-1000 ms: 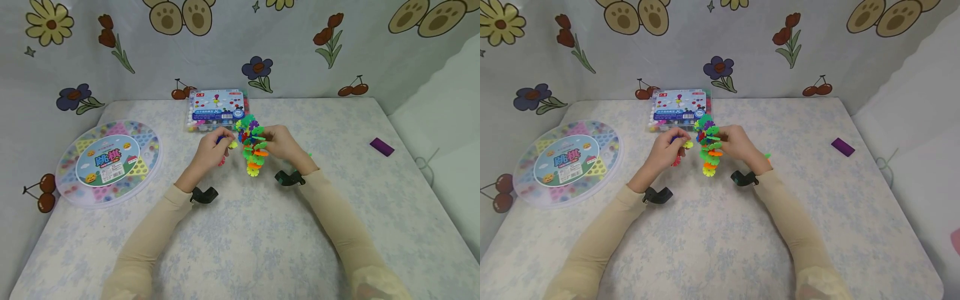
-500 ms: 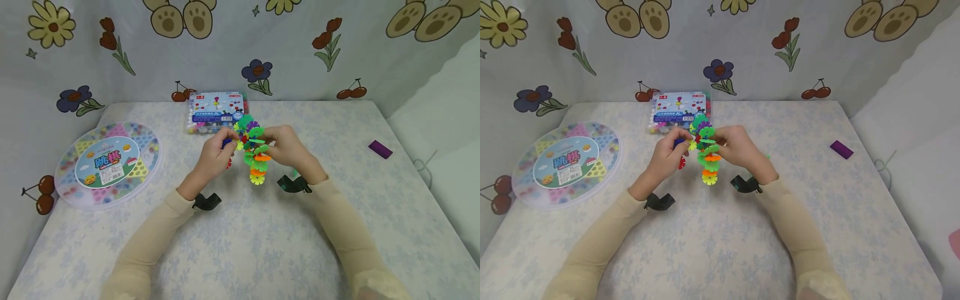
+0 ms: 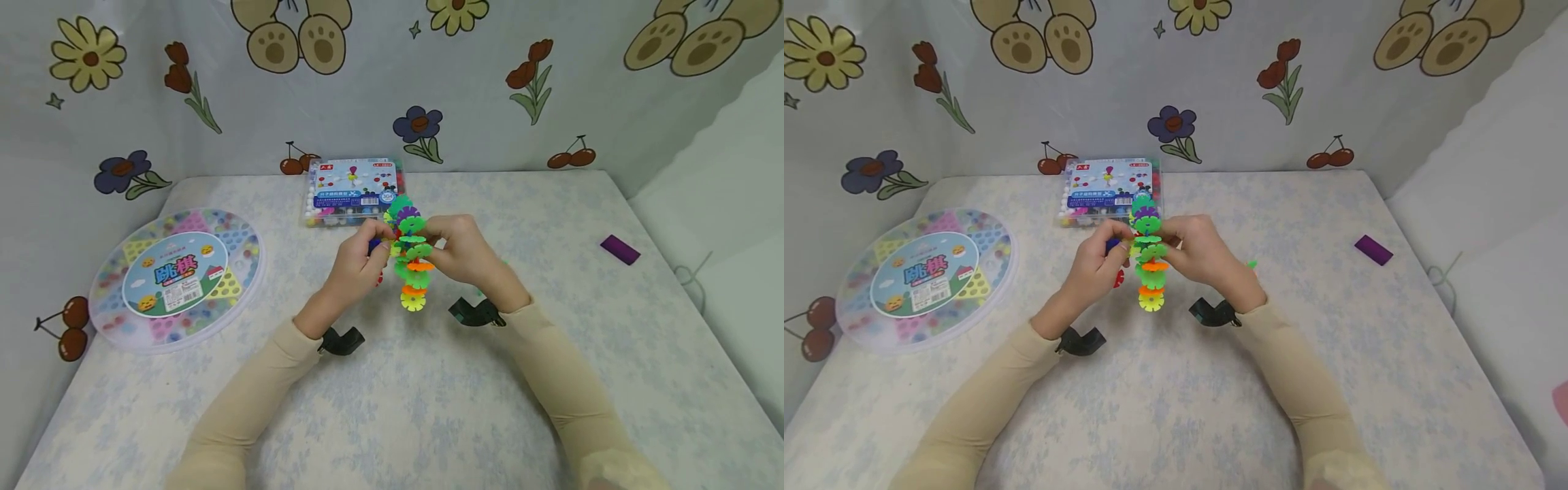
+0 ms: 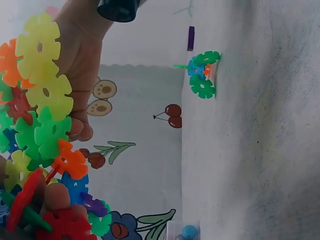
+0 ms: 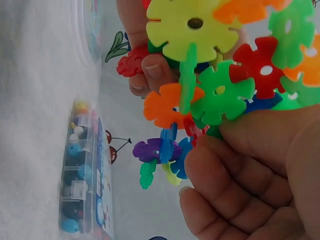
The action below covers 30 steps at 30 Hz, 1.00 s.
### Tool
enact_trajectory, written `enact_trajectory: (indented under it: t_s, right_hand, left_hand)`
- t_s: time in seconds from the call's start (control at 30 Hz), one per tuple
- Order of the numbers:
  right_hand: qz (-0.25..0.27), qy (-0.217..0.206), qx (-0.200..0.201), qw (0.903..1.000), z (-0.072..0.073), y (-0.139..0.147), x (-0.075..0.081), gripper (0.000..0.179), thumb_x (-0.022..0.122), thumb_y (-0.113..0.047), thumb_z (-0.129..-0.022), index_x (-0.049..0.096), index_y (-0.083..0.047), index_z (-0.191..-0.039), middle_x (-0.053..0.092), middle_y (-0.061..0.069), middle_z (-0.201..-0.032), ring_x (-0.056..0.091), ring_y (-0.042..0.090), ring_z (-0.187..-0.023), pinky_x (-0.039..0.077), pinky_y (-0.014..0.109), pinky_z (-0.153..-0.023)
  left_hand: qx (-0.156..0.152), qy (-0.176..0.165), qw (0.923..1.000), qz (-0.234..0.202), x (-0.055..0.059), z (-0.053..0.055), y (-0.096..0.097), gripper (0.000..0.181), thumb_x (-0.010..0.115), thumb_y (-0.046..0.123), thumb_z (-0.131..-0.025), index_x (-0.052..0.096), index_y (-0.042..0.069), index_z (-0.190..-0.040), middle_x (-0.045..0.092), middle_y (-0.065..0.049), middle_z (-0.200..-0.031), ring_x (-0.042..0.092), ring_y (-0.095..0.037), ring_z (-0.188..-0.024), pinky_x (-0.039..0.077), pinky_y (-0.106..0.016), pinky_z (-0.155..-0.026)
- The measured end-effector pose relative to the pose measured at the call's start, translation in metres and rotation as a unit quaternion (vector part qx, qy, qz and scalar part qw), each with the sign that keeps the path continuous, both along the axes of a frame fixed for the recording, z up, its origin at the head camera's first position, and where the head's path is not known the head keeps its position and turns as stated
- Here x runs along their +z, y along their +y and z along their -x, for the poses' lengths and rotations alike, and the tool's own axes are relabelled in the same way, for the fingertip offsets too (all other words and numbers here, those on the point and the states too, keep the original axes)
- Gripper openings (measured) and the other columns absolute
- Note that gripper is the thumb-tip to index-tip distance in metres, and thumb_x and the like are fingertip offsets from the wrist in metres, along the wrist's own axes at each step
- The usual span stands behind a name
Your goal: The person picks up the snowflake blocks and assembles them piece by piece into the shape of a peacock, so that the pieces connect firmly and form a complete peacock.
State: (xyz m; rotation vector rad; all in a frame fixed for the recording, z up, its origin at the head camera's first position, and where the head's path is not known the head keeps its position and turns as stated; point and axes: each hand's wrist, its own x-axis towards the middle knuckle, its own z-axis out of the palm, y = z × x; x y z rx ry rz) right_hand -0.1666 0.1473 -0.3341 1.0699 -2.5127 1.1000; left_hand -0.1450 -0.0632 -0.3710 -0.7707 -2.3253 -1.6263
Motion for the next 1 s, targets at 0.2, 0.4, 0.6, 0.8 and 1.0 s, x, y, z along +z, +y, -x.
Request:
enact_trajectory:
  t_s: [0.2, 0.4, 0.6, 0.8, 1.0]
  right_hand:
    - [0.004, 0.021, -0.005, 0.9998, -0.001, -0.005, -0.005, 0.009, 0.072, 0.007, -0.087, 0.077, 0.001, -0.090, 0.077, 0.013, -0.087, 0.073, 0.024, -0.075, 0.062, 0.039, -0.073]
    - [-0.018, -0.023, -0.019, 0.9994, 0.002, 0.002, 0.000, 0.009, 0.071, -0.001, -0.092, 0.078, 0.000, -0.098, 0.078, 0.014, -0.092, 0.073, 0.026, -0.080, 0.062, 0.044, -0.077]
    - [-0.113, -0.163, -0.127, 0.9719, 0.018, 0.052, 0.017, 0.027, 0.063, -0.017, -0.101, 0.071, -0.003, -0.122, 0.074, 0.019, -0.112, 0.070, 0.032, -0.097, 0.058, 0.050, -0.086]
    - [-0.268, -0.292, -0.140, 0.9073, 0.035, 0.082, 0.005, 0.032, 0.069, -0.021, -0.096, 0.070, -0.003, -0.122, 0.069, 0.024, -0.121, 0.066, 0.036, -0.104, 0.056, 0.052, -0.086]
    - [-0.324, -0.375, -0.142, 0.8568, 0.041, 0.080, -0.016, 0.022, 0.077, -0.021, -0.089, 0.072, -0.009, -0.107, 0.064, 0.018, -0.123, 0.061, 0.031, -0.101, 0.053, 0.044, -0.084]
  left_hand:
    - [0.012, -0.015, 0.9998, -0.008, -0.001, 0.000, -0.001, 0.014, 0.054, 0.005, -0.099, 0.061, 0.000, -0.109, 0.065, -0.016, -0.092, 0.048, -0.016, -0.059, 0.042, -0.026, -0.056]
    - [0.026, -0.057, 0.9969, -0.047, -0.002, 0.003, -0.003, 0.009, 0.063, 0.005, -0.096, 0.070, 0.000, -0.099, 0.072, -0.017, -0.101, 0.053, -0.013, -0.060, 0.048, -0.023, -0.059]
    - [0.052, -0.075, 0.9931, -0.074, 0.001, 0.006, -0.006, 0.011, 0.063, 0.006, -0.096, 0.072, -0.001, -0.099, 0.072, -0.019, -0.101, 0.048, -0.012, -0.058, 0.042, -0.022, -0.052]
    - [0.069, -0.095, 0.9889, -0.090, 0.001, 0.007, -0.009, 0.013, 0.063, 0.007, -0.096, 0.072, -0.002, -0.101, 0.071, -0.019, -0.100, 0.055, -0.012, -0.066, 0.046, -0.021, -0.054]
    - [0.064, -0.084, 0.9899, -0.095, 0.001, 0.008, -0.009, 0.013, 0.063, 0.006, -0.096, 0.071, -0.003, -0.099, 0.069, -0.019, -0.095, 0.056, -0.013, -0.067, 0.049, -0.020, -0.057]
